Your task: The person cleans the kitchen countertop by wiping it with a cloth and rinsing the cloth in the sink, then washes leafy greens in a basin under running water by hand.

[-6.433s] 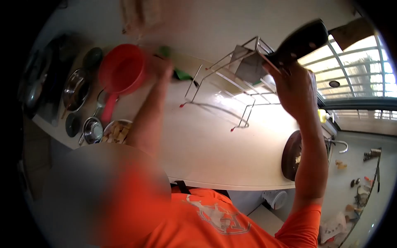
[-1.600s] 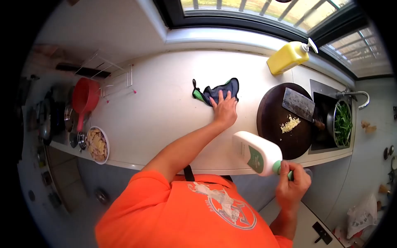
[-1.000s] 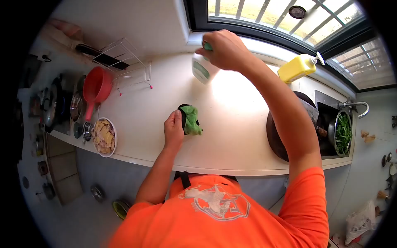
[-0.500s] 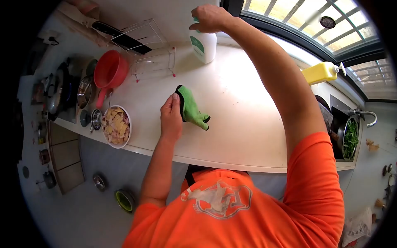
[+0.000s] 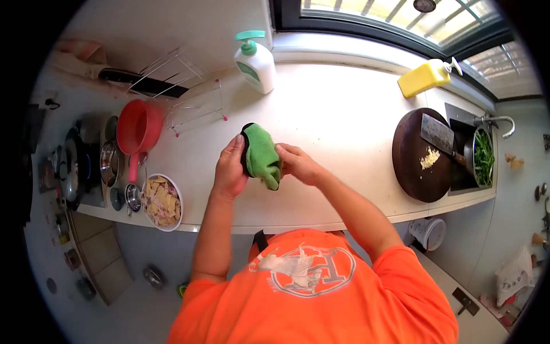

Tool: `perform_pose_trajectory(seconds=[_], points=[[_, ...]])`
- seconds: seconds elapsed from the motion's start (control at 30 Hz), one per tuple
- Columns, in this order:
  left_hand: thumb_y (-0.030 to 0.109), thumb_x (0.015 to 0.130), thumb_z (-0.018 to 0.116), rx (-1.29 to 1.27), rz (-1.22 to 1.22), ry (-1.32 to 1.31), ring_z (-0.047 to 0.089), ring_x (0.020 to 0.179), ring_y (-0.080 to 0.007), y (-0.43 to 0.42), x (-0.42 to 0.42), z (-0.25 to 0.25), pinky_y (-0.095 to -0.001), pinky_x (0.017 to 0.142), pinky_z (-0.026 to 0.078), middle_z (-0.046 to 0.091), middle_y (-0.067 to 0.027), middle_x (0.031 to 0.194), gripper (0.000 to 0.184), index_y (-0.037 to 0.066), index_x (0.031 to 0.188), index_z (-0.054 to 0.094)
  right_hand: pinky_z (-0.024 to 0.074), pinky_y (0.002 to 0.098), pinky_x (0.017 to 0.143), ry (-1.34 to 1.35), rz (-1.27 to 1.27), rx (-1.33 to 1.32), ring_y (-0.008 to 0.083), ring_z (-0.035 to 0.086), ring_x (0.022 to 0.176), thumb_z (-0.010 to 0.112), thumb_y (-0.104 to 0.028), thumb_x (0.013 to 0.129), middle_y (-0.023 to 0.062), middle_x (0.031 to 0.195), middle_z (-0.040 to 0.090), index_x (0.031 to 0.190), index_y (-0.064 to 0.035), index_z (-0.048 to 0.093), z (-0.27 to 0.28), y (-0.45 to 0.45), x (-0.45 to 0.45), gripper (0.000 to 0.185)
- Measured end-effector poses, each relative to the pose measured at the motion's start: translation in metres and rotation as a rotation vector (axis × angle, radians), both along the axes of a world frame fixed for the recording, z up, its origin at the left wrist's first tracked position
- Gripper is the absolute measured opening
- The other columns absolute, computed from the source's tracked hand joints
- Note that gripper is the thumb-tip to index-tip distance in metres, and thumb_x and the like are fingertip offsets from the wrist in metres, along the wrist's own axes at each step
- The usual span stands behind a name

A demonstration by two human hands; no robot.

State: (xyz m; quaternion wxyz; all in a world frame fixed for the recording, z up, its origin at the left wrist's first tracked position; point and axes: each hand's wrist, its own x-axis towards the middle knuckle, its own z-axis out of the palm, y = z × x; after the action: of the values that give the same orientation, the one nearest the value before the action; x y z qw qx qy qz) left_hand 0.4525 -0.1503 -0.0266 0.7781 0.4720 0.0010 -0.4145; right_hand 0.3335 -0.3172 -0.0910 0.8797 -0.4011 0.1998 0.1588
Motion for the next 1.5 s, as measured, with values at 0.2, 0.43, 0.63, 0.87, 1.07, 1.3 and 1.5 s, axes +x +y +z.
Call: perform_pose_trajectory(seconds=[0.2, 0.43, 0.63, 0.87, 1.07, 1.3, 1.5], points=[[0.026, 0.105, 0.053, 0.778, -0.100, -0.938, 0.064, 0.101, -0.0284, -0.007, 0.065, -0.047, -0.0404, 0.093, 0.051, 0.067, -0.0181, 0.110, 0.038, -0.006, 0.123, 0.060, 0.0529, 0.0358, 0.070, -0.040, -0.323, -0.893, 0.0222, 0.066, 0.077, 0.077, -0.020, 0.087, 0.0142, 0.086, 0.068, 0.113, 0.0025, 0.062, 0.006, 0.002, 0.025, 0.038], [0.021, 0.097, 0.058, 0.961, 0.090, -1.545, 0.052, 0.117, -0.0461, -0.039, 0.020, -0.099, -0.0533, 0.107, 0.038, 0.060, -0.0282, 0.124, 0.046, -0.007, 0.133, 0.055, 0.0529, 0.0463, 0.082, 0.132, -0.320, -1.382, 0.0373, 0.064, 0.096, 0.070, -0.018, 0.089, 0.0229, 0.110, 0.061, 0.123, -0.0011, 0.057, -0.036, -0.027, 0.014, 0.040], [0.051, 0.101, 0.045, 1.402, -0.124, -1.594, 0.022, 0.145, -0.0537, -0.074, 0.012, -0.143, -0.0672, 0.117, 0.015, 0.028, -0.0365, 0.156, 0.076, -0.005, 0.152, 0.035, 0.0537, 0.0479, 0.078, -0.092, -0.322, -1.506, 0.0404, 0.063, 0.092, 0.069, -0.012, 0.088, 0.0222, 0.105, 0.060, 0.116, -0.0014, 0.059, -0.023, -0.005, -0.054, 0.032], [0.071, 0.093, 0.043, 1.367, -0.372, -1.613, 0.010, 0.149, -0.0557, -0.135, -0.008, -0.129, -0.0713, 0.117, 0.004, 0.016, -0.0314, 0.163, 0.096, 0.003, 0.158, 0.027, 0.0554, 0.0434, 0.070, -0.179, -0.294, -1.501, 0.0373, 0.065, 0.085, 0.071, -0.009, 0.087, 0.0195, 0.104, 0.061, 0.109, -0.0023, 0.061, -0.007, -0.001, -0.130, 0.026], [0.052, 0.095, 0.052, 0.773, -0.639, -1.808, 0.015, 0.150, -0.0514, -0.193, -0.079, -0.121, -0.0657, 0.120, 0.008, 0.025, -0.0198, 0.165, 0.077, 0.008, 0.156, 0.036, 0.0556, 0.0390, 0.065, -0.077, -0.234, -1.510, 0.0305, 0.066, 0.074, 0.072, -0.005, 0.086, 0.0178, 0.103, 0.062, 0.107, -0.0002, 0.062, -0.003, -0.031, -0.200, 0.023], [0.031, 0.094, 0.058, 0.547, -0.794, -1.792, 0.016, 0.154, -0.0386, -0.117, -0.117, -0.130, -0.0473, 0.127, 0.011, 0.024, -0.0236, 0.164, 0.074, -0.006, 0.152, 0.033, 0.0538, 0.0375, 0.061, -0.166, -0.010, -1.558, 0.0279, 0.065, 0.069, 0.070, -0.003, 0.087, 0.0172, 0.100, 0.063, 0.103, 0.0004, 0.062, -0.002, -0.064, -0.239, 0.018], [0.046, 0.093, 0.062, 1.072, -0.746, -1.691, 0.010, 0.152, -0.0490, 0.071, -0.028, -0.111, -0.0677, 0.120, 0.005, 0.013, -0.0252, 0.166, 0.079, 0.009, 0.156, 0.034, 0.0533, 0.0379, 0.061, -0.244, -0.012, -1.537, 0.0283, 0.065, 0.066, 0.070, -0.002, 0.088, 0.0176, 0.097, 0.063, 0.101, 0.0007, 0.062, 0.000, -0.055, -0.241, 0.016]])
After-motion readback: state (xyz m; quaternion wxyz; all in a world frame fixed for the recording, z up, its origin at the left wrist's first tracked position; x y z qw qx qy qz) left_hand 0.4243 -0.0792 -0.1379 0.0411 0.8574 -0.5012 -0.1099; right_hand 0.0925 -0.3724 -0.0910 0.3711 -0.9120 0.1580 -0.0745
